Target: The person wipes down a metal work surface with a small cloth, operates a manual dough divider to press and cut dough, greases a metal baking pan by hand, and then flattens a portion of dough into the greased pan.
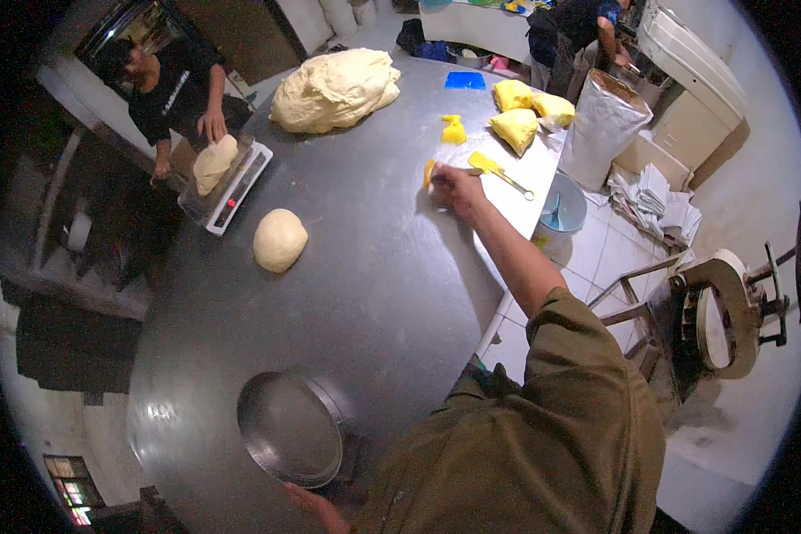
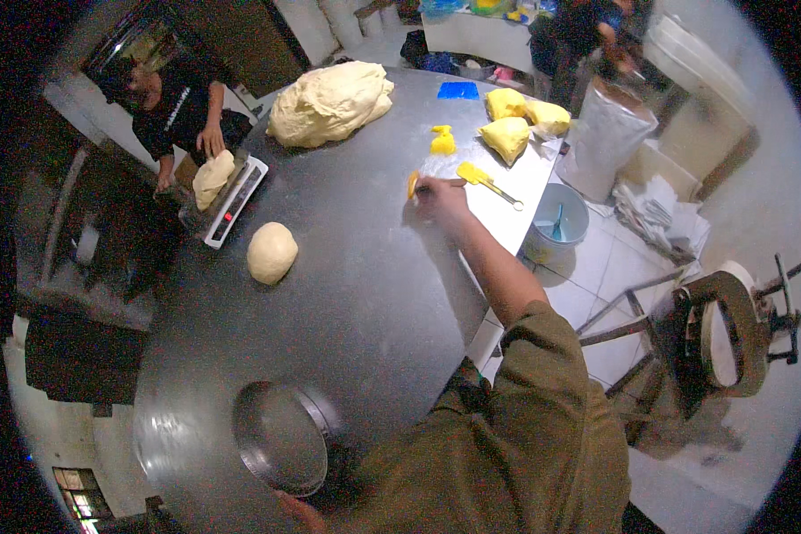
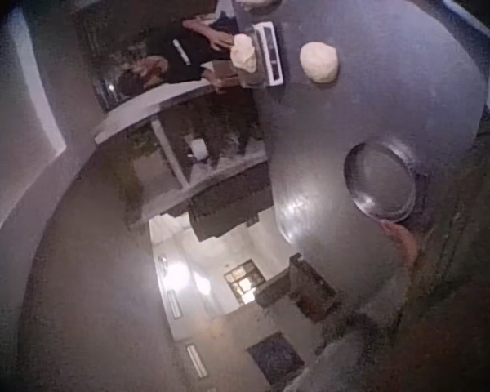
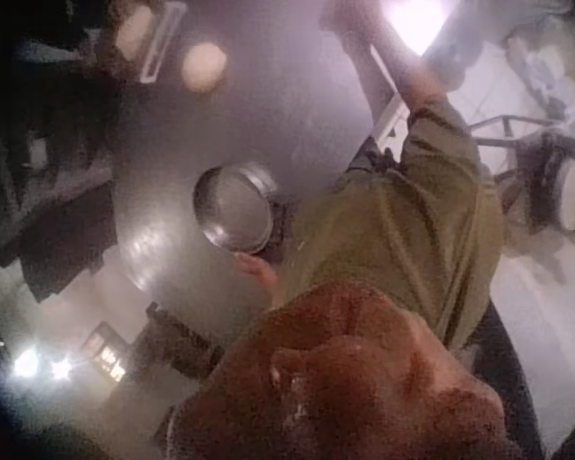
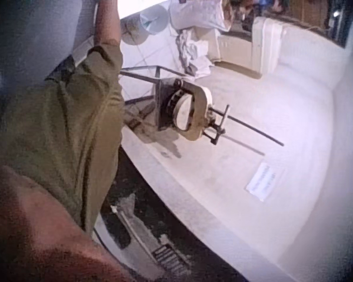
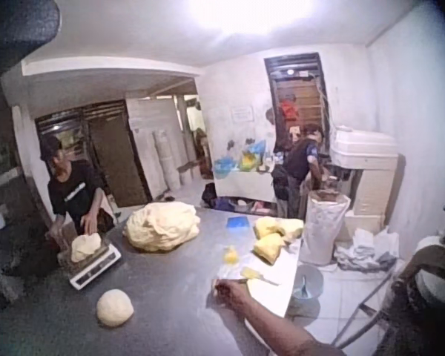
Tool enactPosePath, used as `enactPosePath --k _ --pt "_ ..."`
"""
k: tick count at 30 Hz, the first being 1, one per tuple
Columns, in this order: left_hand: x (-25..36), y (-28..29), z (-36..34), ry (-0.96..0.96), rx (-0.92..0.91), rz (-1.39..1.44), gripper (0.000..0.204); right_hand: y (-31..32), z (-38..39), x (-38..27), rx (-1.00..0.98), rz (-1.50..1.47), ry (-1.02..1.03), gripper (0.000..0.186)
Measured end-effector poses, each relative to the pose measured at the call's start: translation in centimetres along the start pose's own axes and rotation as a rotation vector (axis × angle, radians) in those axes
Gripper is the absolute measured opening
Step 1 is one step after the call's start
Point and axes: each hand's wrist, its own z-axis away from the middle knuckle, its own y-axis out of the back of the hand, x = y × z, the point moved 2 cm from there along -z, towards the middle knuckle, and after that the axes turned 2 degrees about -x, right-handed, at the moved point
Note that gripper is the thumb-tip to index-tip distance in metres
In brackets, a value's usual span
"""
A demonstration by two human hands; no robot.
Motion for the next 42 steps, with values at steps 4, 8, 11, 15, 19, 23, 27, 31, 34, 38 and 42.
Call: enactPosePath --k 4,8,11,15,19,23,27,31,34,38,42 --pt "0.6 -0.7 5.2 0.311 -0.008 0.06 0.079 -0.3 4.1 -0.8 0.224 -0.34 -0.285 0.055" --pt "-1.2 0.6 7.9 0.207 -0.114 -0.681 0.074 -3.4 3.9 -1.1 -0.276 0.684 -0.101 0.072" --pt "0.5 -1.8 7.5 0.388 -0.239 -1.122 0.072 -4.3 -1.7 -8.5 -0.04 1.642 0.409 0.08" --pt "-1.8 2.4 10.1 0.14 -0.208 -0.94 0.074 -2.8 -11.4 -7.7 0.11 1.991 0.423 0.092" --pt "3.4 0.1 13.8 0.149 -0.308 -0.679 0.077 0.0 -12.4 -6.9 0.093 1.958 0.231 0.104" --pt "3.1 1.5 16.7 0.037 -0.307 -0.574 0.086 1.1 -12.6 -6.8 0.121 1.996 0.351 0.105" --pt "1.9 -0.6 17.5 0.22 -0.163 -0.424 0.11 -0.5 -12.0 -3.9 0.044 1.973 0.395 0.108" --pt "0.8 -5.2 16.6 0.297 0.028 -0.595 0.139 -6.4 -9.6 -3.9 -0.022 1.823 0.177 0.094" --pt "-1.2 -4.6 15.2 0.353 -0.088 -0.594 0.142 -15.4 -6.4 0.9 -0.194 1.161 0.488 0.065" --pt "-1.1 -4.2 14.1 0.386 -0.193 -0.664 0.142 -31.5 -1.3 9.6 -0.464 1.321 1.027 0.062" --pt "-2.1 -3.8 15.1 0.442 -0.228 -0.704 0.142 -37.4 7.9 21.6 -0.47 1.781 1.04 0.095"
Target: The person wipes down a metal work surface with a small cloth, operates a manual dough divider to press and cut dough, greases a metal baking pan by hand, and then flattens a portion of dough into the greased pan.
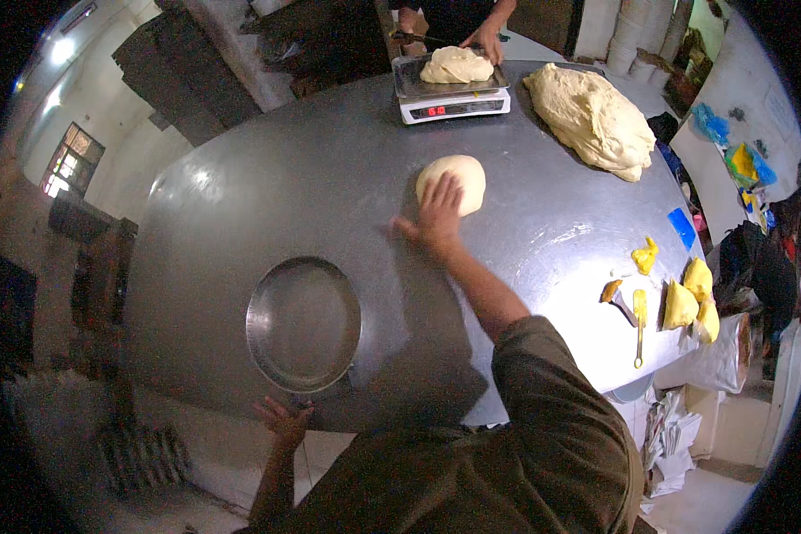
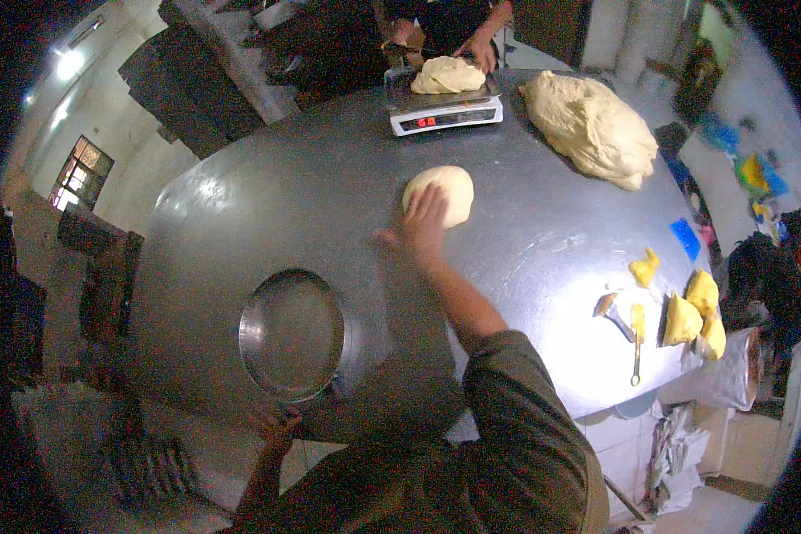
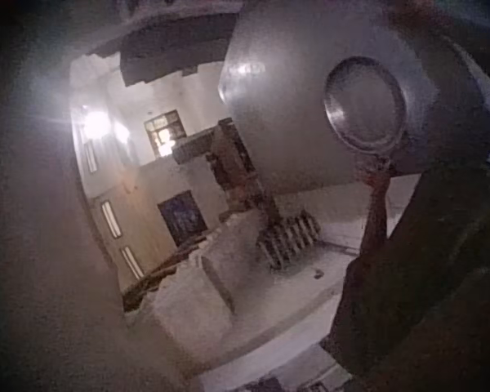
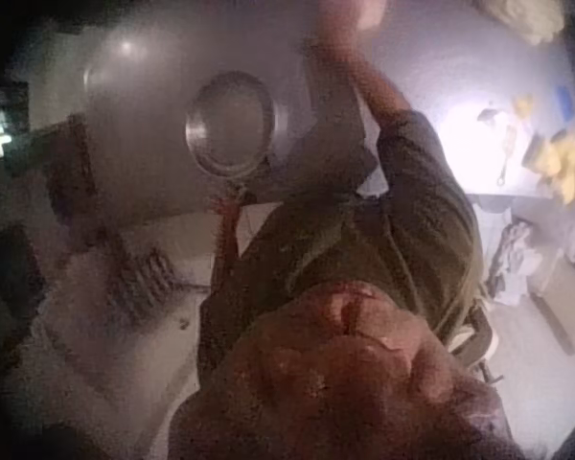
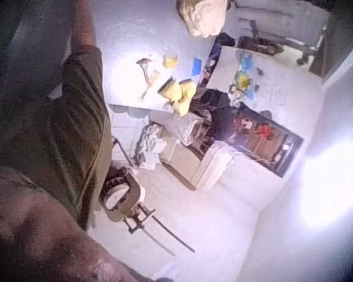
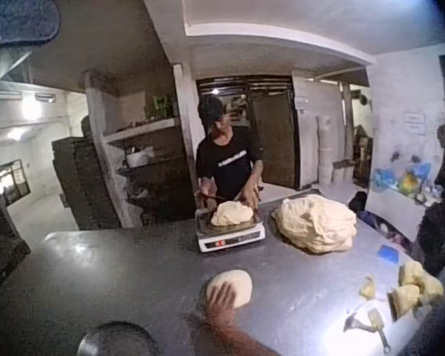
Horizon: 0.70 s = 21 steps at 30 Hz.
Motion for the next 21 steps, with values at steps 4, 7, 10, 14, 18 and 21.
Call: enactPosePath --k 4,7,10,14,18,21 --pt "-2.2 -1.5 0.2 0.048 -0.024 -0.001 0.142 5.2 -1.0 -2.7 -0.432 -0.258 0.275 0.097" --pt "-0.8 -0.7 -1.5 -0.05 -0.056 0.004 0.139 3.5 -4.8 2.6 -0.098 -0.341 0.09 0.094" --pt "-0.7 0.6 -2.5 -0.169 -0.153 0.082 0.136 -1.4 -3.8 2.9 0.082 0.016 -0.108 0.108" --pt "-2.8 -1.4 -1.1 -0.239 -0.145 0.198 0.133 0.1 3.9 2.3 -0.094 -0.42 0.234 0.112" --pt "-0.3 -1.1 0.6 -0.201 0.04 0.176 0.132 5.4 5.4 21.2 -0.267 -0.116 -0.36 0.097" --pt "0.6 0.3 1.3 -0.128 0.121 0.205 0.133 4.8 7.0 31.8 -0.024 0.166 -0.779 0.104"
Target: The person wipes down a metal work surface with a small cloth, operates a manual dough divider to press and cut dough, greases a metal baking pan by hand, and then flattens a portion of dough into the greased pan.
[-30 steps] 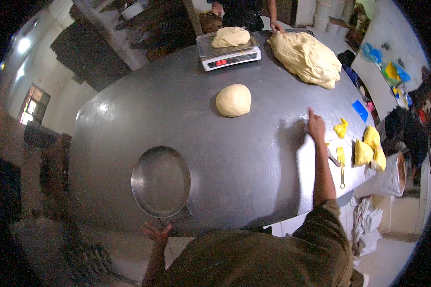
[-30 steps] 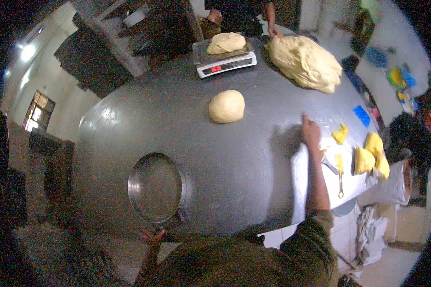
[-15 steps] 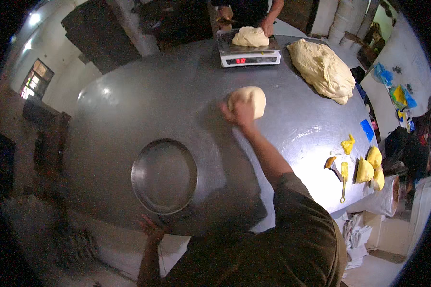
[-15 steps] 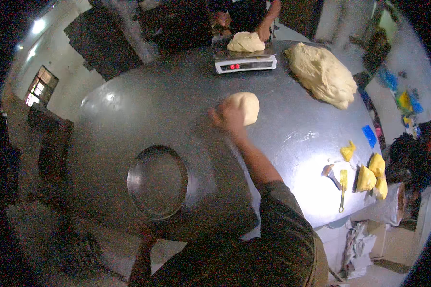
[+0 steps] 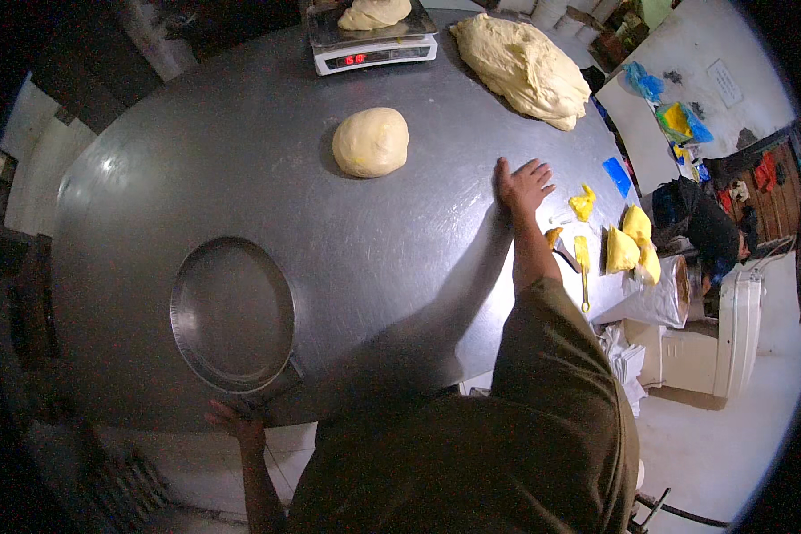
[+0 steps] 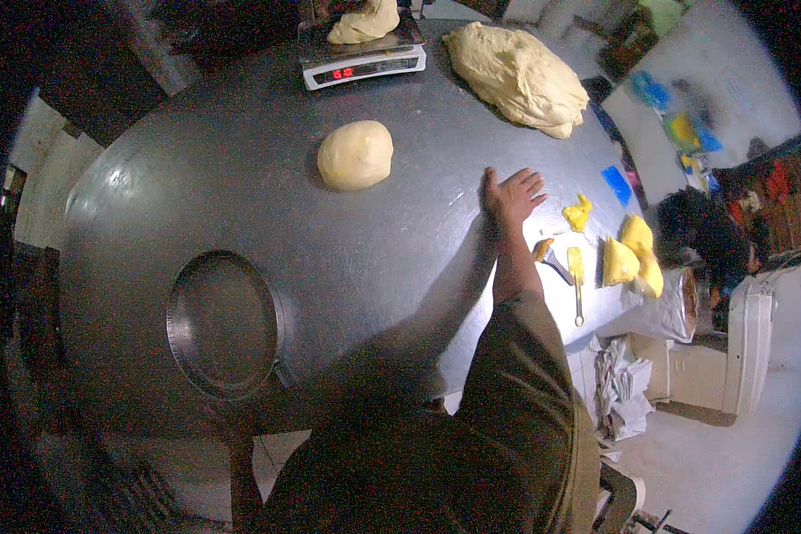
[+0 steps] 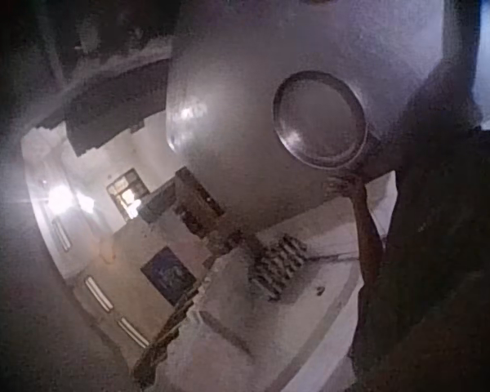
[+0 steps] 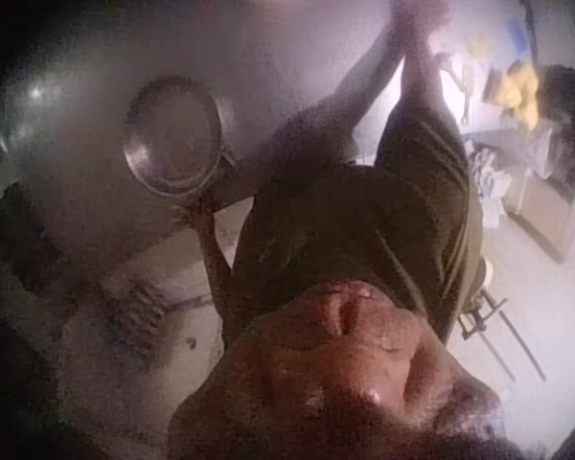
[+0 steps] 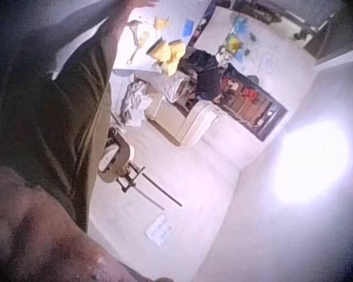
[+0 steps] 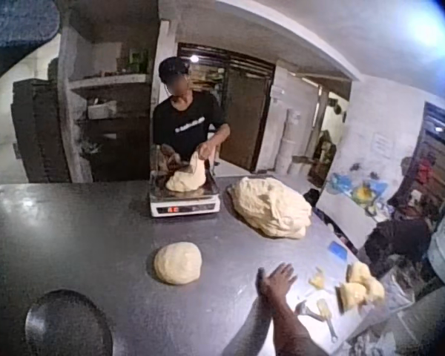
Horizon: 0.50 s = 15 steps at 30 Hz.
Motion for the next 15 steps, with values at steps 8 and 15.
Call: enactPosePath --k 8,15 --pt "0.9 -0.8 1.0 0.06 0.0 0.022 0.127 -1.8 11.7 -12.9 -0.225 -0.082 0.439 0.092" --pt "0.4 -2.6 -1.5 -0.144 -0.007 -0.07 0.118 -3.2 -11.2 -21.2 -0.421 -0.953 0.464 0.077"
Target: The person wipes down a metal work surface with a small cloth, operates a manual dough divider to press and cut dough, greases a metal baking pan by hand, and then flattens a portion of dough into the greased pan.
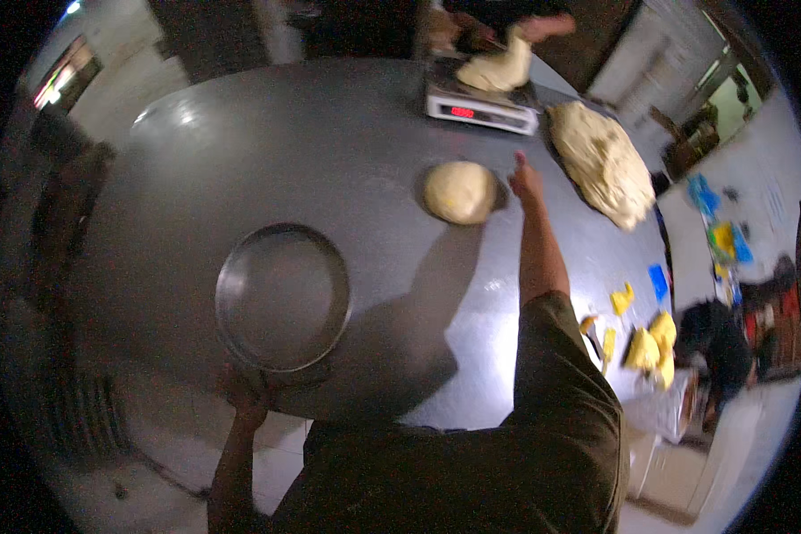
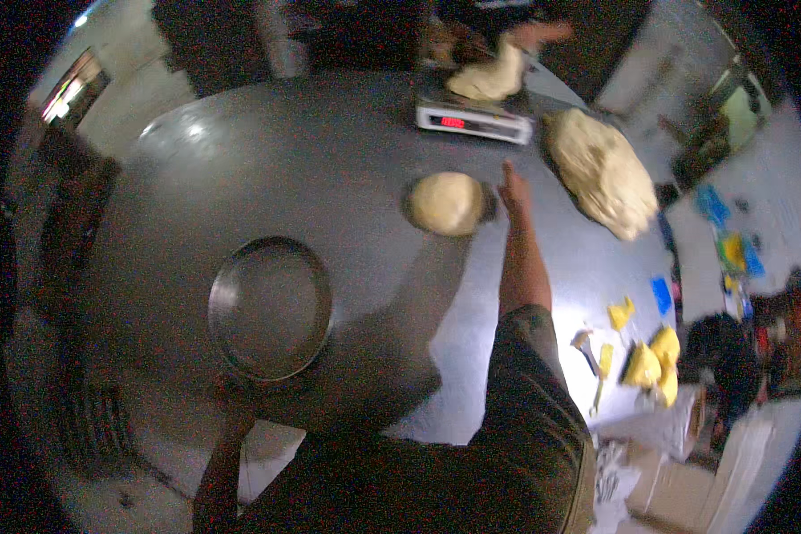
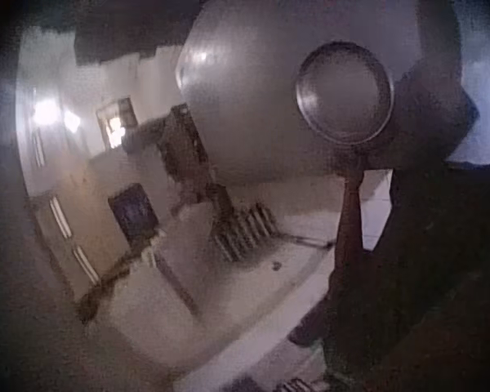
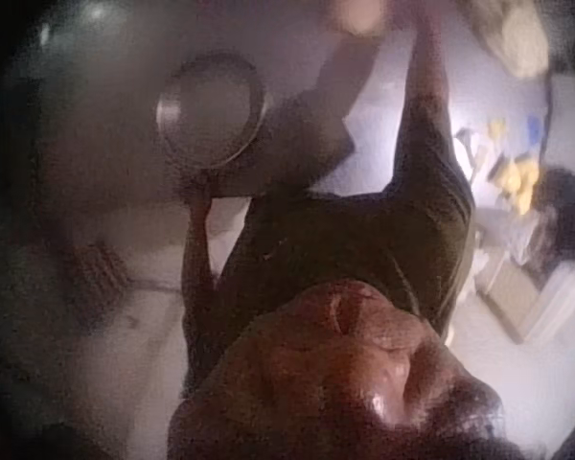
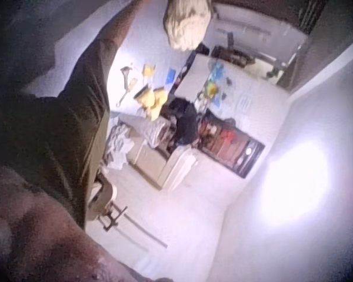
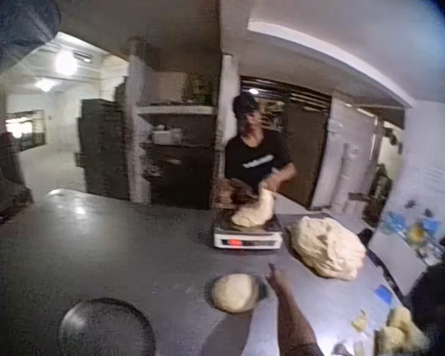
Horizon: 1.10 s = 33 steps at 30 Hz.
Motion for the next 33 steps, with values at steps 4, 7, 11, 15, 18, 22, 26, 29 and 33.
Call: enactPosePath --k 4,7,11,15,18,22,26,29,33 --pt "-4.8 -3.8 -0.2 -0.444 0.198 -1.124 0.125 -8.7 2.1 -1.3 -0.917 -0.593 -0.406 0.065" --pt "-2.4 -2.4 0.4 0.039 -0.029 -0.289 0.134 -13.2 3.5 -2.8 -0.913 -0.389 -0.25 0.054" --pt "-1.4 -1.7 0.3 0.195 -0.007 -0.083 0.143 -16.0 9.4 -1.0 -0.859 -0.28 -0.093 0.049" --pt "2.3 1.4 0.6 0.3 -0.016 0.052 0.156 -14.9 22.9 -3.7 -0.473 -0.912 -0.236 0.076" --pt "6.5 4.6 0.5 0.428 -0.099 0.096 0.15 -11.5 30.0 -4.4 -0.258 -1.312 -0.592 0.081" --pt "13.6 5.8 1.7 0.015 0.52 0.079 0.124 -2.0 30.5 -9.0 -0.408 -1.427 -0.21 0.072" --pt "17.9 3.3 2.7 -0.414 0.317 -0.12 0.087 3.8 26.5 -13.1 0.07 -0.602 0.252 0.039" --pt "15.1 4.2 2.2 -0.492 0.354 -0.216 0.077 0.2 27.3 -14.4 0.157 -0.52 0.293 0.037" --pt "12.7 5.2 -2.7 -0.47 0.187 -0.319 0.083 -8.0 35.2 -4.0 -0.082 0.807 0.418 0.052"
